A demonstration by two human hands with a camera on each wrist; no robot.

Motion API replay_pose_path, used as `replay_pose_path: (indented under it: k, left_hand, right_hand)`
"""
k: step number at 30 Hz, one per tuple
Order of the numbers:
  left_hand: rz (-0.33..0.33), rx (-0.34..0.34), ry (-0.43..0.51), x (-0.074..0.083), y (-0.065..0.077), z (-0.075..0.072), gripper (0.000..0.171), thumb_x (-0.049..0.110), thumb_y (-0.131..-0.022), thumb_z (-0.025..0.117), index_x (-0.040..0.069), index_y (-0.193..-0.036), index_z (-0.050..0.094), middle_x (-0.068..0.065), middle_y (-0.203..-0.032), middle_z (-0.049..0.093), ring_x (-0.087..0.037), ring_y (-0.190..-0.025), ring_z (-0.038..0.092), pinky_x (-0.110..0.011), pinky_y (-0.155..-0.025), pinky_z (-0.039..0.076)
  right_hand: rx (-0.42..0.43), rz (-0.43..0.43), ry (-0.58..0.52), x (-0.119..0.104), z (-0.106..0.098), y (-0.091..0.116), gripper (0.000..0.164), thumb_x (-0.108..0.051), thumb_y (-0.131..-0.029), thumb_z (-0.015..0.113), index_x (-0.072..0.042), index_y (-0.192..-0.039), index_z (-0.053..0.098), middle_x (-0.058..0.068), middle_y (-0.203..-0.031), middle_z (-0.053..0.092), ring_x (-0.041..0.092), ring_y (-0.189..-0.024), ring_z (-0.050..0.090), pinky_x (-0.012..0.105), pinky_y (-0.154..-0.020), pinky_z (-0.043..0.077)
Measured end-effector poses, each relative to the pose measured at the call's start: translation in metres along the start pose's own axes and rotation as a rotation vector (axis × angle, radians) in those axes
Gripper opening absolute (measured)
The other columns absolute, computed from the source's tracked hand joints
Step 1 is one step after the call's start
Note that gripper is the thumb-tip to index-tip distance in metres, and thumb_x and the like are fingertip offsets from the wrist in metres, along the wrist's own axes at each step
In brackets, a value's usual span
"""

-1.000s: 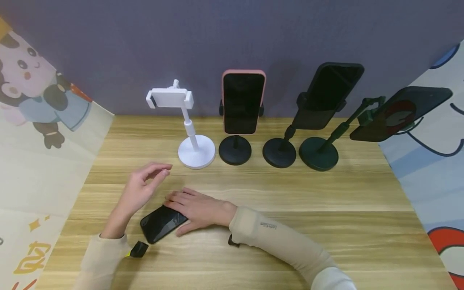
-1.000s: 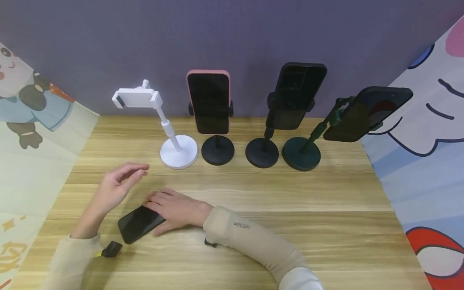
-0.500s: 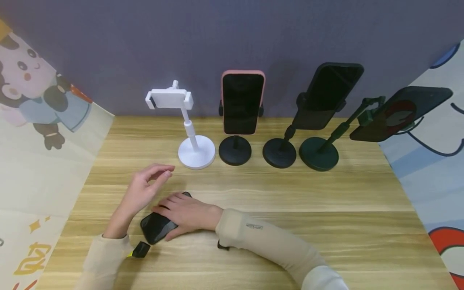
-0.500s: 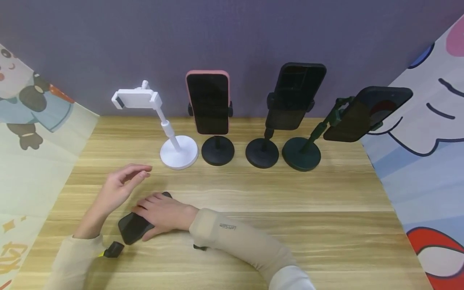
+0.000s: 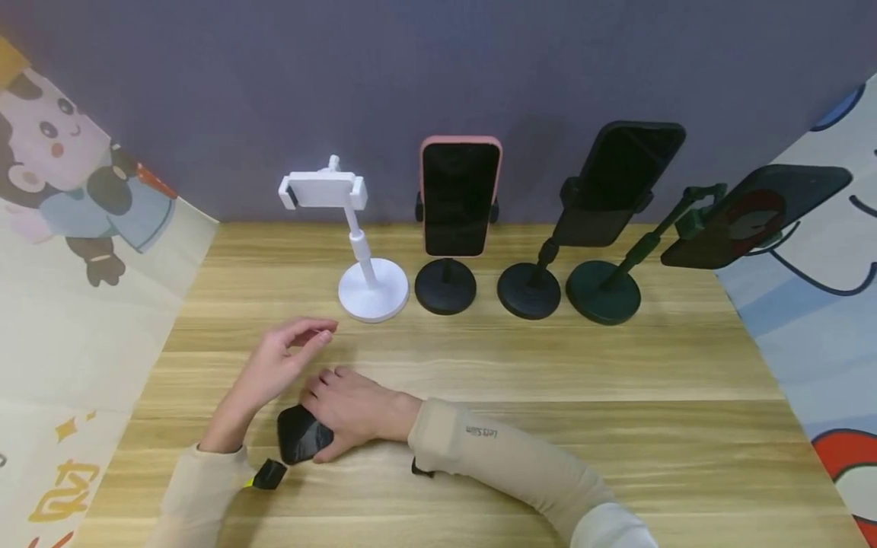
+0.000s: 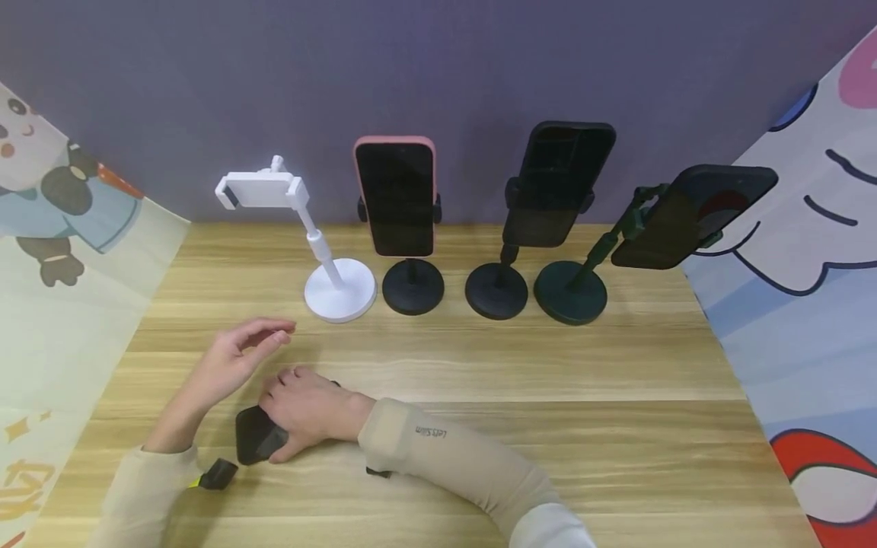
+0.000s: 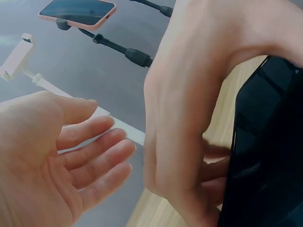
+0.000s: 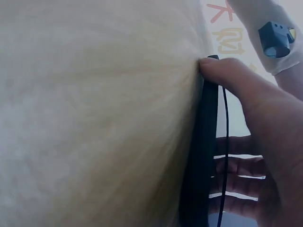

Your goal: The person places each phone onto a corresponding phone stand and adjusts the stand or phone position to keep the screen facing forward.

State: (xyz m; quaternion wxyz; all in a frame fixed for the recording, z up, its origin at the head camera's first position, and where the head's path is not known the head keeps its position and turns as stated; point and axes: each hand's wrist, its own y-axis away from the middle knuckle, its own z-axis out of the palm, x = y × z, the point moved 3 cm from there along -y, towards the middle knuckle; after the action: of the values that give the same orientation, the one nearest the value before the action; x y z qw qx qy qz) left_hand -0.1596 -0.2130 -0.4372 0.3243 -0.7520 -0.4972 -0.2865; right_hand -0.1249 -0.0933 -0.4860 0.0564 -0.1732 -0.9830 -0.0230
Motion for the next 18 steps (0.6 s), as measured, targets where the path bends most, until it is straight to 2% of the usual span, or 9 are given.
replay_pose_path:
  k: [4, 8, 13, 18]
  left_hand:
    - [-0.012, -0.018, 0.005, -0.003, 0.002, 0.002, 0.031, 0.025, -0.096, 0.054, 0.005, -0.117, 0.065, -0.006, -0.113, 0.067, -0.014, -0.094, 0.061, -0.034, -0.080, 0.053]
    - [-0.028, -0.039, 0.011, -0.006, 0.004, 0.003, 0.032, 0.025, -0.096, 0.053, 0.005, -0.118, 0.064, -0.008, -0.114, 0.067, -0.016, -0.093, 0.061, -0.038, -0.079, 0.053]
    - [-0.046, -0.069, 0.014, -0.009, 0.006, 0.002, 0.034, 0.027, -0.097, 0.052, 0.004, -0.120, 0.063, -0.009, -0.115, 0.066, -0.016, -0.095, 0.061, -0.037, -0.079, 0.053]
    - [-0.041, -0.076, 0.003, -0.008, 0.006, 0.001, 0.033, 0.026, -0.097, 0.053, 0.005, -0.119, 0.064, -0.009, -0.114, 0.067, -0.015, -0.093, 0.061, -0.034, -0.079, 0.053]
  right_hand:
    - [0.039, -0.012, -0.002, -0.003, 0.000, 0.003, 0.081, -0.080, -0.074, 0.041, -0.016, -0.122, 0.055, 0.000, -0.122, 0.053, 0.014, -0.104, 0.048, 0.025, -0.085, 0.042]
    - [0.095, -0.032, 0.003, -0.002, -0.001, 0.008, 0.080, -0.079, -0.075, 0.039, -0.013, -0.117, 0.058, 0.000, -0.116, 0.055, 0.013, -0.099, 0.049, 0.024, -0.087, 0.041]
    - [0.127, -0.029, -0.030, 0.000, -0.007, 0.012, 0.080, -0.079, -0.075, 0.040, -0.012, -0.115, 0.058, -0.001, -0.112, 0.056, 0.011, -0.094, 0.049, 0.022, -0.085, 0.043]
    - [0.136, 0.011, -0.056, 0.004, -0.015, 0.015, 0.080, -0.080, -0.073, 0.042, -0.013, -0.115, 0.056, -0.002, -0.109, 0.055, 0.010, -0.093, 0.050, 0.021, -0.081, 0.046]
